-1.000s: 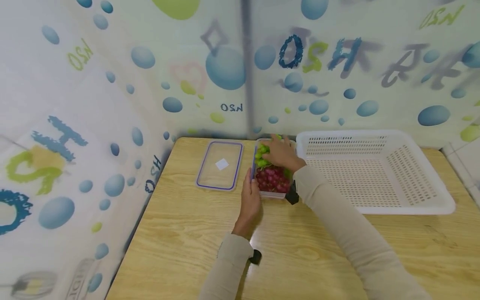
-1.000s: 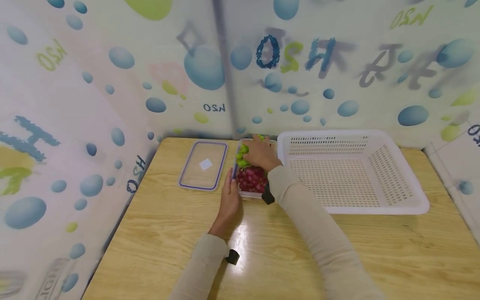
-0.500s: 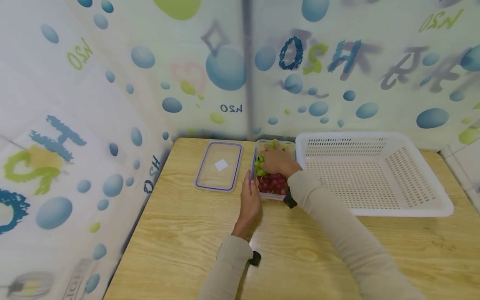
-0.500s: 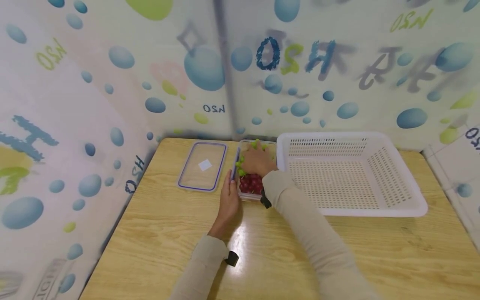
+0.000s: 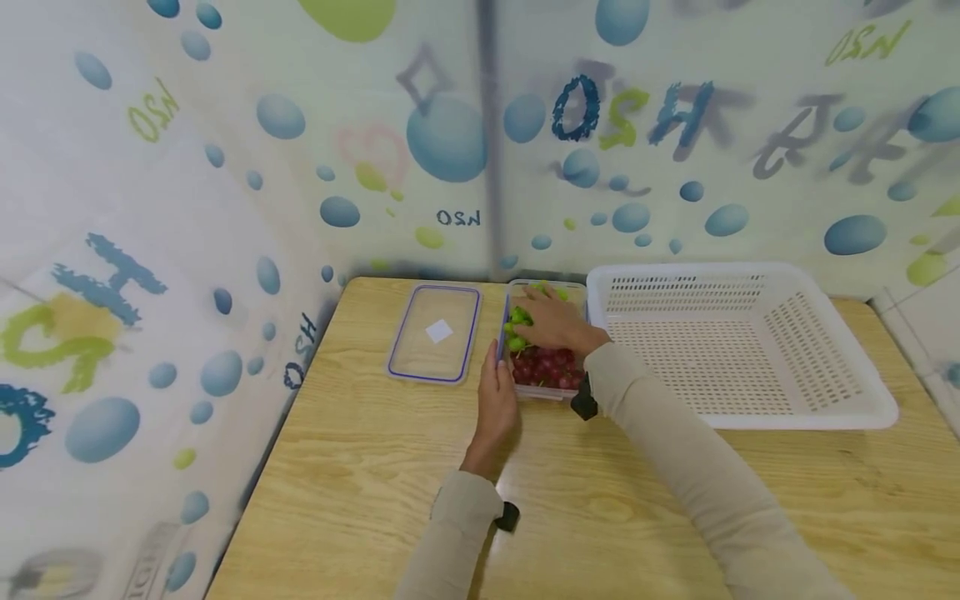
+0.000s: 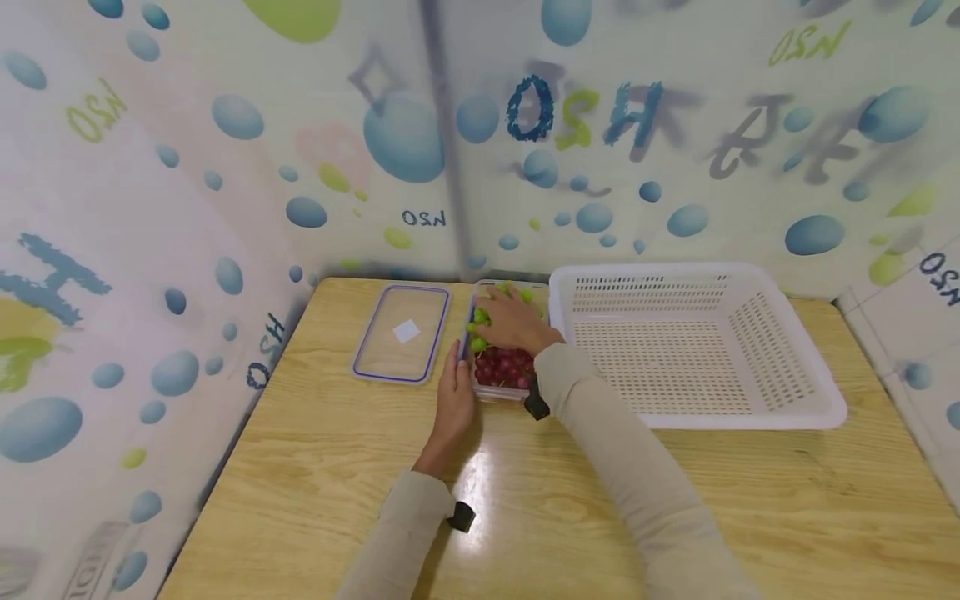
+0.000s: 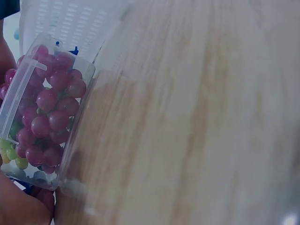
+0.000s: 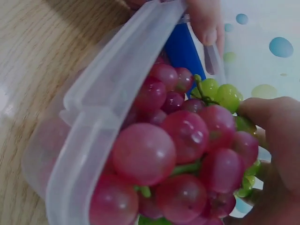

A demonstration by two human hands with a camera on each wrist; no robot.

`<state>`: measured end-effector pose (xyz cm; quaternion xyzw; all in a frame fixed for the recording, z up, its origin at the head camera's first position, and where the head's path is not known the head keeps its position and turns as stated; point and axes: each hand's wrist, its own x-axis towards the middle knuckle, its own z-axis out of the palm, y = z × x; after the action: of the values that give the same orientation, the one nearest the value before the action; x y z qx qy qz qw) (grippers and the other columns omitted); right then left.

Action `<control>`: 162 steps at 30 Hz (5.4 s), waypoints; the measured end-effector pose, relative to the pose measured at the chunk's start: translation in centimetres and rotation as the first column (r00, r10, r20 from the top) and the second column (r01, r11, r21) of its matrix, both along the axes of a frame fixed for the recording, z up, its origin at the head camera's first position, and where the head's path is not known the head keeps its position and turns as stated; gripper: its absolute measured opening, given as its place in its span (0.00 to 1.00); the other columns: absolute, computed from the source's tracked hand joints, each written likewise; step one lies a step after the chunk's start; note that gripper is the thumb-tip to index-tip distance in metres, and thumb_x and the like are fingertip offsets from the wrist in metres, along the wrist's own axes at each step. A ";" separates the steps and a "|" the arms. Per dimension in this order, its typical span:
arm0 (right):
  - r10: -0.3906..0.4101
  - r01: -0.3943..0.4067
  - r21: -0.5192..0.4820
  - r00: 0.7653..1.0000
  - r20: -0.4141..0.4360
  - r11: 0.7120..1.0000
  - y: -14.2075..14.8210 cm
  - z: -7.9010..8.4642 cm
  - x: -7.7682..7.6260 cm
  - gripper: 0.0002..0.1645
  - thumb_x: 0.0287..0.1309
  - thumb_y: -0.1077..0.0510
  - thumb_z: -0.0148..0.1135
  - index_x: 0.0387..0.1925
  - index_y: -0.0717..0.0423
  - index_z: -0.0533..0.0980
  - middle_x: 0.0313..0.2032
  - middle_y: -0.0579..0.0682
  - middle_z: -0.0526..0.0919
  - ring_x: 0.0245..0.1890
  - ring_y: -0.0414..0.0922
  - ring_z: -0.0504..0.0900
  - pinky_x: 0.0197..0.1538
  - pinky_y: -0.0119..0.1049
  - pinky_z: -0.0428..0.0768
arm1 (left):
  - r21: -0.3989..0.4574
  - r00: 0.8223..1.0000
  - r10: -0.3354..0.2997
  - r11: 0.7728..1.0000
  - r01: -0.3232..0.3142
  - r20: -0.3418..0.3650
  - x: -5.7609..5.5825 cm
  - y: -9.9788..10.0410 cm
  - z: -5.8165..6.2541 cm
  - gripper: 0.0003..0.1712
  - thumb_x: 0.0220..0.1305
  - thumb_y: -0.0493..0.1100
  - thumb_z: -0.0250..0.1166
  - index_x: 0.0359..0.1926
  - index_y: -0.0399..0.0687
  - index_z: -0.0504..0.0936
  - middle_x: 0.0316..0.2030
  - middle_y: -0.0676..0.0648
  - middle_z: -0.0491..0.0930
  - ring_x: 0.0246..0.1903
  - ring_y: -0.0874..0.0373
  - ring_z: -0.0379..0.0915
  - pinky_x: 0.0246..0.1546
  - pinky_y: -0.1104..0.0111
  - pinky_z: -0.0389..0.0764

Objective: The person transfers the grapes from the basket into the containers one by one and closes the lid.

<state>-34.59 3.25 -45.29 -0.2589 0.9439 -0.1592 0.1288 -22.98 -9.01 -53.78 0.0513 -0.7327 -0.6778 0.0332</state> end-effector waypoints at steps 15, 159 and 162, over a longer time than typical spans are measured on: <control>-0.064 0.050 -0.287 0.997 -0.038 0.957 1.5 2.0 0.3 0.30 0.70 0.55 0.52 0.68 0.65 0.67 0.72 0.65 0.61 0.73 0.61 0.56 0.75 0.56 0.56 | -0.031 1.000 0.011 0.999 -0.011 0.003 -0.1 0.1 0.1 0.30 0.81 0.45 0.36 0.79 0.47 0.46 0.77 0.44 0.50 0.75 0.51 0.48 0.74 0.54 0.55; -0.332 0.415 -0.469 0.909 0.252 0.780 -6.6 4.2 5.1 0.38 0.60 0.64 0.60 0.69 0.64 0.56 0.47 0.64 0.80 0.27 0.51 0.85 0.22 0.33 0.82 | -0.363 0.967 0.097 0.932 -0.005 0.236 -4.7 -18.3 9.6 0.22 0.64 0.43 0.65 0.57 0.38 0.81 0.49 0.40 0.81 0.40 0.54 0.77 0.35 0.71 0.81; -0.339 0.419 -0.456 0.907 0.250 0.785 -5.8 4.5 5.0 0.39 0.60 0.64 0.59 0.70 0.65 0.55 0.48 0.66 0.79 0.30 0.53 0.85 0.23 0.34 0.83 | -0.353 0.964 0.101 0.936 -0.008 0.244 -4.8 -17.5 9.9 0.21 0.64 0.43 0.65 0.55 0.38 0.82 0.48 0.40 0.81 0.39 0.55 0.77 0.34 0.72 0.81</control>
<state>-29.63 -2.57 -40.83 -0.0748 0.8897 -0.4401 0.0956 -27.73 -26.50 -43.86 0.1530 -0.8376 -0.5233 -0.0352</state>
